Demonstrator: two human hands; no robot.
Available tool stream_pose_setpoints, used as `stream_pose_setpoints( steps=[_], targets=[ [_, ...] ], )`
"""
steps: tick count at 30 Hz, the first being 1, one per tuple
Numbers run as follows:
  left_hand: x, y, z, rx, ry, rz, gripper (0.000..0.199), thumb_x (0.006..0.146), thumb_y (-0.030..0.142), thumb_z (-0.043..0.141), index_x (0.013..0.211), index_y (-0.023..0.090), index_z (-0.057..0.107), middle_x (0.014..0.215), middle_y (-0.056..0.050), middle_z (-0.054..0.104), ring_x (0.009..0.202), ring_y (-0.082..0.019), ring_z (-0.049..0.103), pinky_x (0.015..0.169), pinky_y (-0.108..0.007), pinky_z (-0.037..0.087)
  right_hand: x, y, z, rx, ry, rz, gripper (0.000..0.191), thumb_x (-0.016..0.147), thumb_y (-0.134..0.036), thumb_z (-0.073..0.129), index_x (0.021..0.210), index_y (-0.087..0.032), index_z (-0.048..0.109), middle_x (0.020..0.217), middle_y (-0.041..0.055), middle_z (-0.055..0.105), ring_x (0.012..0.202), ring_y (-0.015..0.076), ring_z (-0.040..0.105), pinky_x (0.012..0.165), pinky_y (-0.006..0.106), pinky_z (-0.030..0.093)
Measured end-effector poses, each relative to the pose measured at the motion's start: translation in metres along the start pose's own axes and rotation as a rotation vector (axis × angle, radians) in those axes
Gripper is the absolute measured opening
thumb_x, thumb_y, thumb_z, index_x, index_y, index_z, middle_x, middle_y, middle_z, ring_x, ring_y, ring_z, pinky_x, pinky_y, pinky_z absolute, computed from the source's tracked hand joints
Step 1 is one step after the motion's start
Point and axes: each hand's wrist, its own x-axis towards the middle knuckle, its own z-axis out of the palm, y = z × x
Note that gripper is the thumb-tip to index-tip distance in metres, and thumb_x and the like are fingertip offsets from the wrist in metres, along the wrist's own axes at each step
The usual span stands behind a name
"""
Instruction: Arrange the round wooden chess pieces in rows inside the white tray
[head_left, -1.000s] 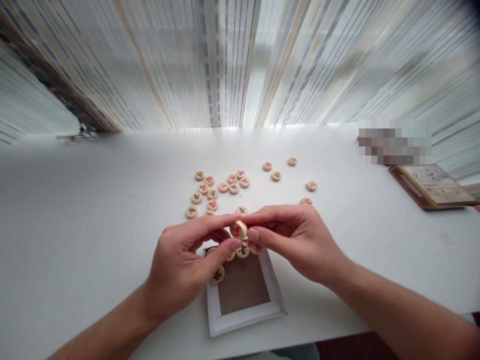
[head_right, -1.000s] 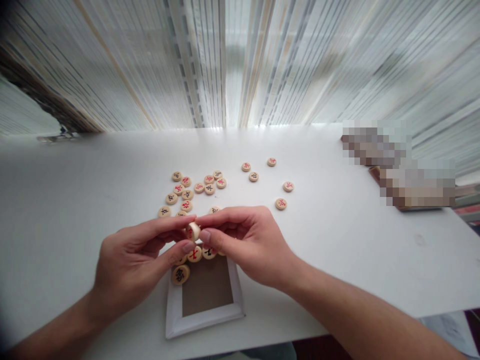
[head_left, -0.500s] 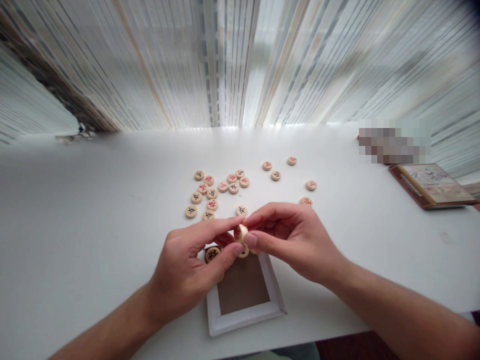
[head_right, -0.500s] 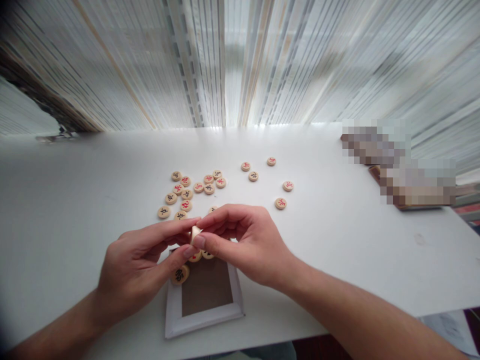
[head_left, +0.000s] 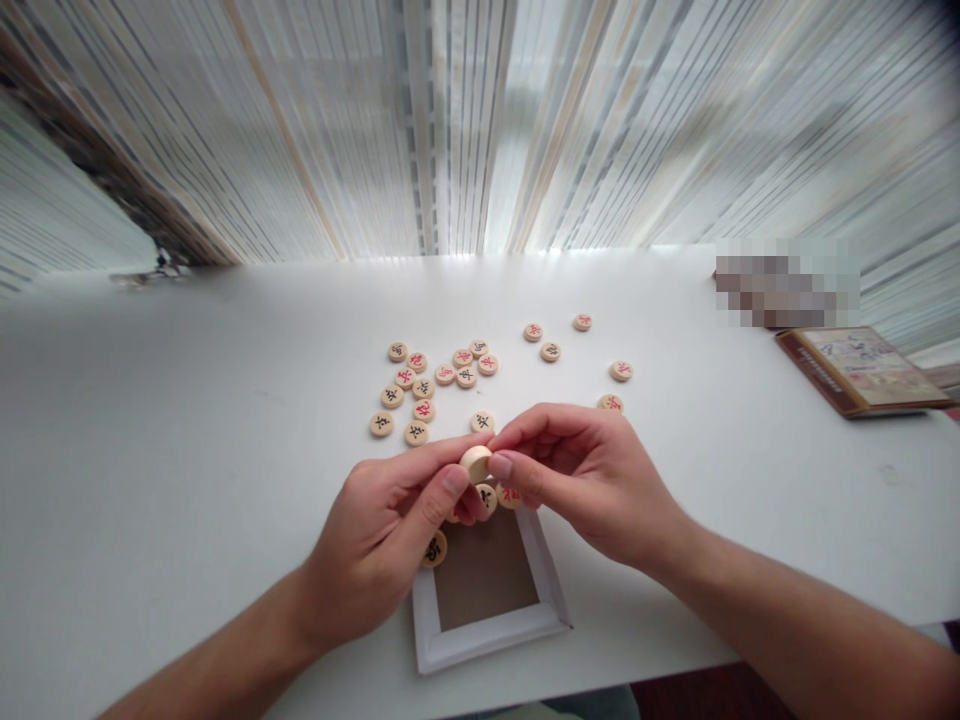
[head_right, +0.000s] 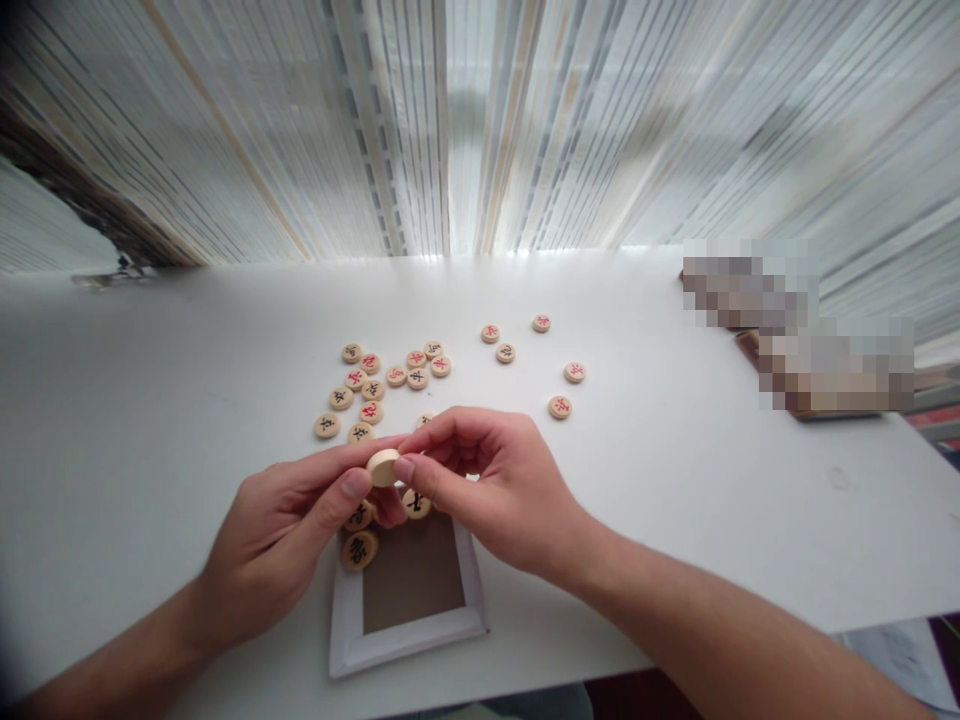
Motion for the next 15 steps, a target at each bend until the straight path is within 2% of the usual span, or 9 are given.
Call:
stream_pose_setpoints(
  steps=[4,10,15],
  targets=[
    [-0.0002,-0.0005,0.0008,-0.077,0.010,-0.047,0.032,0.112,0.023,0.059,0.135,0.020,0.080,0.081,-0.002,0.080,0.075,-0.012,0.076,0.074,-0.017,0.063,0.0001,-0.0009,0.0001,-0.024,0.012,0.047,0.031,0.073,-0.036,0.103,0.085,-0.017,0.082,0.072,0.0022,0.077,0.060,0.0127,0.065,0.055,0.023,0.051],
    [0.0002,0.0021,0.0028,-0.206,0.051,-0.098,0.028,0.110,0.026,0.064,0.132,0.020,0.080,0.078,-0.001,0.080,0.072,-0.012,0.078,0.070,-0.016,0.064,0.0007,-0.0039,-0.0023,-0.090,-0.036,0.153,0.036,0.077,-0.047,0.099,0.077,-0.015,0.083,0.063,0.0016,0.069,0.057,0.0114,0.055,0.052,0.024,0.043],
    [-0.0009,0.0022,0.0055,-0.245,0.059,-0.122,0.028,0.106,0.022,0.070,0.132,0.021,0.080,0.079,-0.002,0.082,0.072,-0.012,0.079,0.068,-0.016,0.064,0.0015,-0.0037,-0.0041,-0.068,-0.055,0.202,0.040,0.079,-0.052,0.097,0.076,-0.015,0.081,0.063,0.0014,0.067,0.056,0.0115,0.054,0.052,0.025,0.041]
  ],
)
